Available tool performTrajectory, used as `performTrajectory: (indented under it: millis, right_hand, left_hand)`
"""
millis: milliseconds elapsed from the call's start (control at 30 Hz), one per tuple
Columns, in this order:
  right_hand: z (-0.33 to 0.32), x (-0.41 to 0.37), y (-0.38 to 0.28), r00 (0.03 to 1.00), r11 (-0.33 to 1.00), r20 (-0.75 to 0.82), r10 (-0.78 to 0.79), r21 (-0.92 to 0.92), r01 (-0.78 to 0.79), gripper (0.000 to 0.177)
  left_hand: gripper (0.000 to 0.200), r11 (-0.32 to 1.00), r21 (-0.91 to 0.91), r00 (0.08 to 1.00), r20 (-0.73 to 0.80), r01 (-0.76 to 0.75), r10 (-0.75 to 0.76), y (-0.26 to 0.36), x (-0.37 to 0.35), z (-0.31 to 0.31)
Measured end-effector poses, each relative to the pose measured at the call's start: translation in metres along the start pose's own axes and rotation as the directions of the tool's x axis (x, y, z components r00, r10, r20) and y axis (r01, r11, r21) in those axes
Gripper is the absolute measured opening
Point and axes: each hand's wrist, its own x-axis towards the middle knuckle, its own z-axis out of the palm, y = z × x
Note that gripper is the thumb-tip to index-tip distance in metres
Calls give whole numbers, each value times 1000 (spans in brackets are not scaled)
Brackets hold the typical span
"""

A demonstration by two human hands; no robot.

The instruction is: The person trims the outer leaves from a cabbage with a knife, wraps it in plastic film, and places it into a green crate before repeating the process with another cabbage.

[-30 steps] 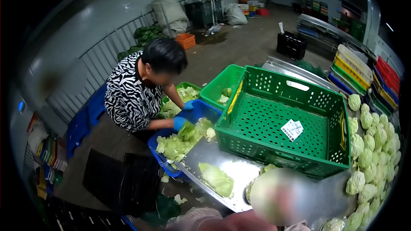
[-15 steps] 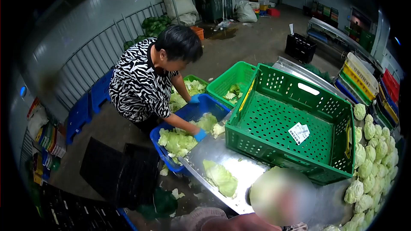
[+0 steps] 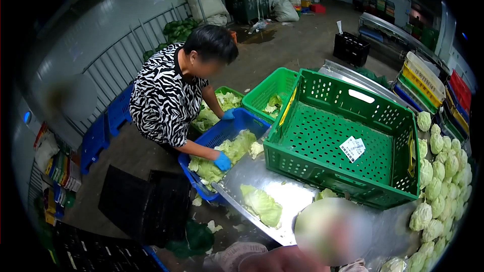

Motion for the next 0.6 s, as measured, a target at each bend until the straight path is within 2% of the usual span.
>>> performTrajectory:
  millis: [133,200,233,300,333,367,400,433,467,500,533,567,600]
  right_hand:
    - [2,-2,6,996,997,-30,-79,23,79,46]
    - [-2,-6,-6,1000,998,-6,13,-53,-13,44]
    - [-3,-7,-6,1000,998,1,23,-59,-23,43]
    - [-8,-10,-12,999,993,10,36,-114,-34,42]
    - [-11,-10,-5,1000,994,4,-11,-111,12,43]
    - [-11,-11,-2,1000,998,7,-3,-70,3,46]
    - [-12,-12,1,1000,999,-9,20,-30,-20,48]
    - [-13,-11,11,999,998,-43,-24,-67,22,48]
    - [-17,-16,22,996,992,-80,-47,-118,37,49]
    - [-20,-22,23,999,998,-48,-12,-69,9,47]
    - [-19,-21,21,1000,1000,-17,-11,-14,11,45]
    - [-28,-29,28,999,1000,-42,-14,-22,13,43]
    - [-25,-28,27,999,998,-8,-53,-22,52,40]
  left_hand:
    - [23,997,-75,996,-85,-31,25,-10,-19,13]
    - [21,995,-100,999,-49,-12,7,-12,-22,12]
    - [20,993,-120,999,31,21,-17,-13,-24,2]
    - [15,982,150,991,-88,114,-102,-18,-38,-6]
    - [14,946,270,979,-147,179,-143,-21,-45,-10]
    - [16,750,534,920,-225,391,-320,-21,-56,-23]
    - [18,438,734,824,-293,519,-485,-22,-67,-37]
    - [25,304,693,724,-456,654,-518,-41,-91,-49]
    - [42,73,826,749,-467,560,-470,-61,-113,-65]
    - [63,-120,881,739,-452,458,-499,-78,-136,-78]
    - [81,-204,917,713,-395,342,-579,-91,-152,-87]
    - [91,-349,919,688,-374,184,-622,-111,-186,-95]
    - [97,-363,914,697,-380,182,-607,-117,-201,-104]
